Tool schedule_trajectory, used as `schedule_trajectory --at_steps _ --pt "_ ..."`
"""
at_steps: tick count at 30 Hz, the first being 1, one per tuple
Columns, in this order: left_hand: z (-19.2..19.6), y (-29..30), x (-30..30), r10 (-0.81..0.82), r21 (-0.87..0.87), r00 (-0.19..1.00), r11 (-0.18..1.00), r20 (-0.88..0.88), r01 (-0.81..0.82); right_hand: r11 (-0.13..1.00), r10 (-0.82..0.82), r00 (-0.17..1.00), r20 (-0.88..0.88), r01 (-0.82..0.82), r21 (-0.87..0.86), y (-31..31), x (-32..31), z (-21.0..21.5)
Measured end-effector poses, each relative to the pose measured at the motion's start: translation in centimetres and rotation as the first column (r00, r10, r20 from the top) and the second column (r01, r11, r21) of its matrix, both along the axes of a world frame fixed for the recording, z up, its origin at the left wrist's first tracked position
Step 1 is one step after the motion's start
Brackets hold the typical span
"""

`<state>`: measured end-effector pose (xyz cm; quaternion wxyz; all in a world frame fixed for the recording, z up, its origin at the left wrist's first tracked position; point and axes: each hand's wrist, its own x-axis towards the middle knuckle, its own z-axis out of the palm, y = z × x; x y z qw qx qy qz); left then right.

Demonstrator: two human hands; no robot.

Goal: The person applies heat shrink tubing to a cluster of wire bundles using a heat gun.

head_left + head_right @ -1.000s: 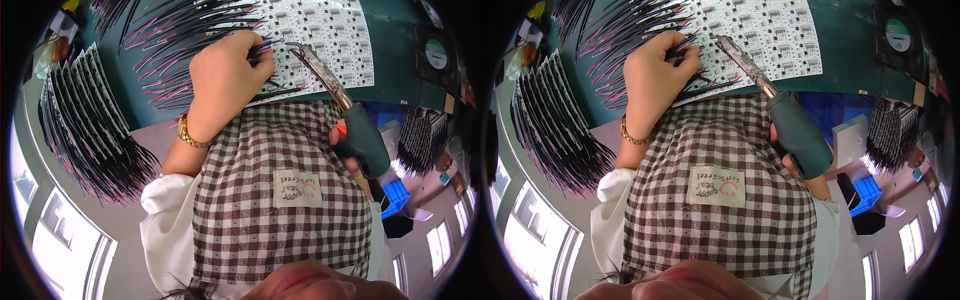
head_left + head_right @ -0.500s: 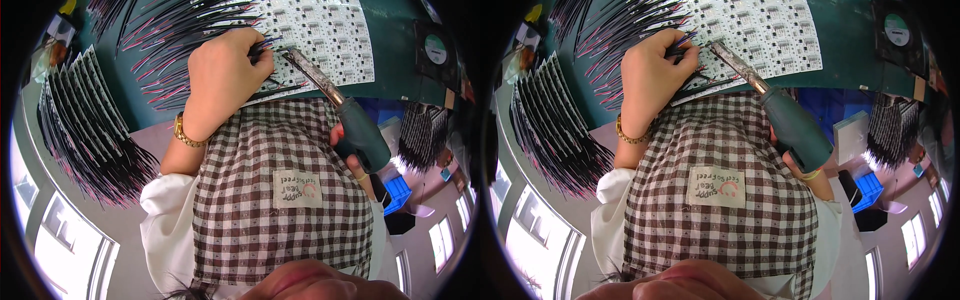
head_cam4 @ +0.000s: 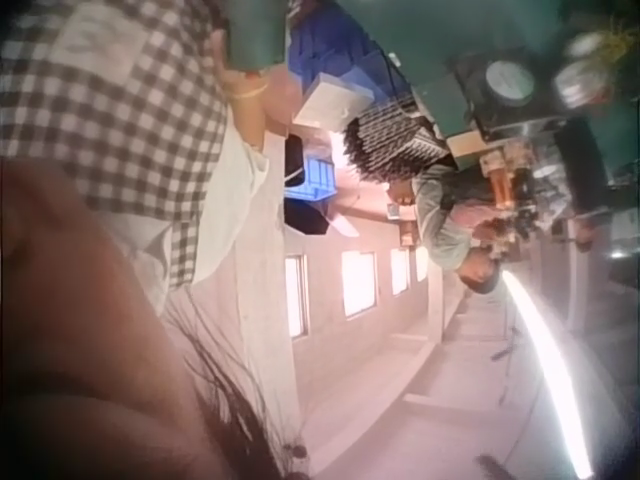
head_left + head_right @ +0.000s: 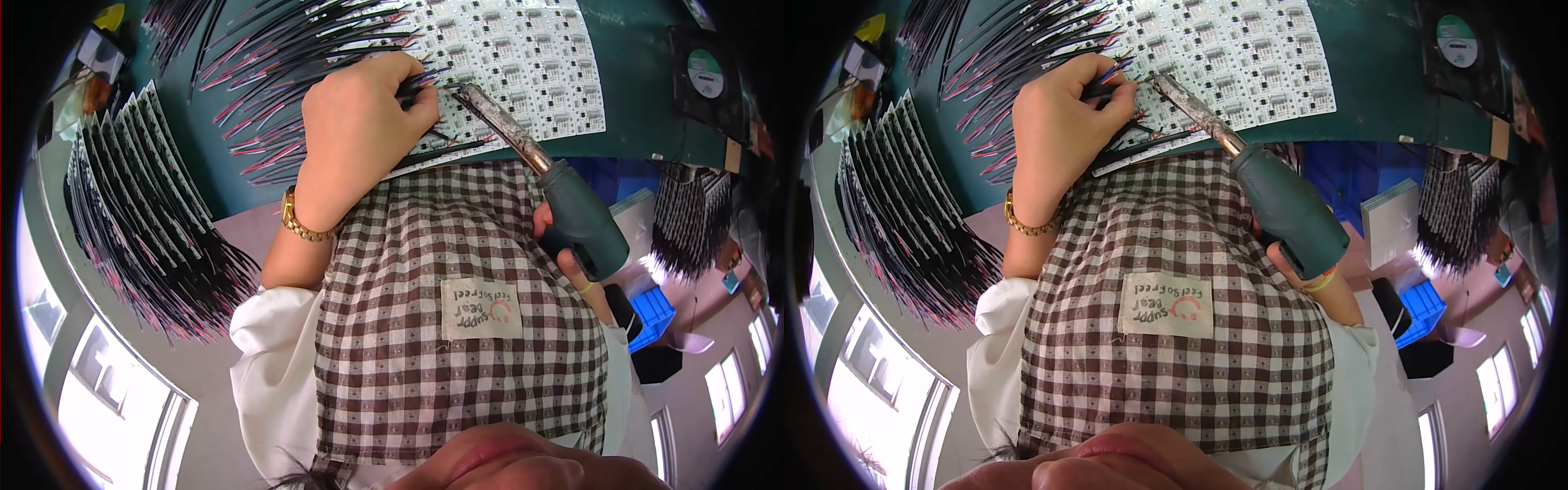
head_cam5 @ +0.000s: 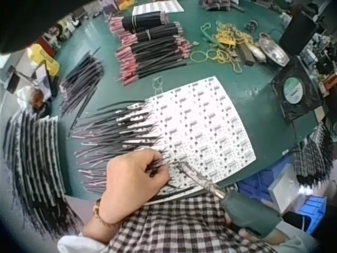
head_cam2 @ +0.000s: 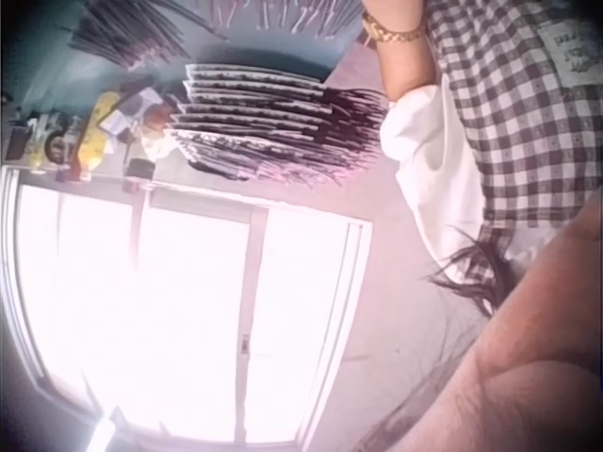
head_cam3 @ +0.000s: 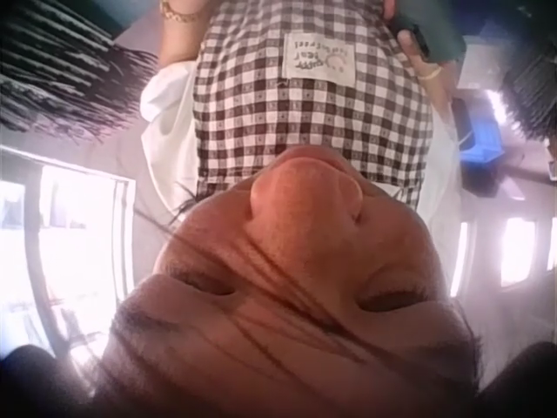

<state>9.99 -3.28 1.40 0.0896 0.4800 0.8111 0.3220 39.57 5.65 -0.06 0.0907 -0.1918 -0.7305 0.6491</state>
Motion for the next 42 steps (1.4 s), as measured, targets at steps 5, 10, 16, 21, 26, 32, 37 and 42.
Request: schedule_trajectory --at_steps 5,10,16,21,26,32,37,42 --pt "-0.1 -0.4 0.0 -0.008 -0.025 1.0 1.0 0.004 0.008 0.932 -0.191 0.963 0.189 0.238 -0.275 -1.3 -2.4 2.6" --pt "0.8 -0.6 0.0 -0.035 -0.13 0.999 0.991 0.041 0.04 0.874 -0.309 0.951 0.024 0.294 -0.388 -2.0 -2.0 0.7" --pt "0.4 -1.7 -1.2 -0.108 0.102 0.994 0.989 0.004 0.107 0.927 -0.22 0.975 0.002 0.21 -0.31 -1.4 -2.6 1.2" --pt "2.2 -3.6 -1.3 0.023 0.328 0.98 0.941 0.196 -0.087 0.915 -0.25 0.968 -0.035 0.224 -0.337 -1.7 -2.3 0.6" --pt "1.8 -2.7 0.5 -0.081 0.31 0.996 0.949 0.043 0.064 0.925 -0.231 0.97 0.074 0.243 -0.293 -1.5 -1.6 0.7" --pt "0.4 -2.1 1.7 -0.006 0.017 0.991 1.0 0.137 0.004 0.924 -0.226 0.966 0.124 0.253 -0.285 -1.8 -0.9 0.8" --pt "0.8 -1.8 2.0 0.036 -0.029 0.993 0.999 0.109 -0.033 0.914 -0.264 0.941 0.211 0.314 -0.258 -1.8 0.7 1.1" --pt "0.5 -1.9 2.1 0.035 -0.049 0.999 0.998 0.036 -0.033 0.973 -0.164 0.946 0.28 0.202 -0.11 -1.4 2.5 0.0"
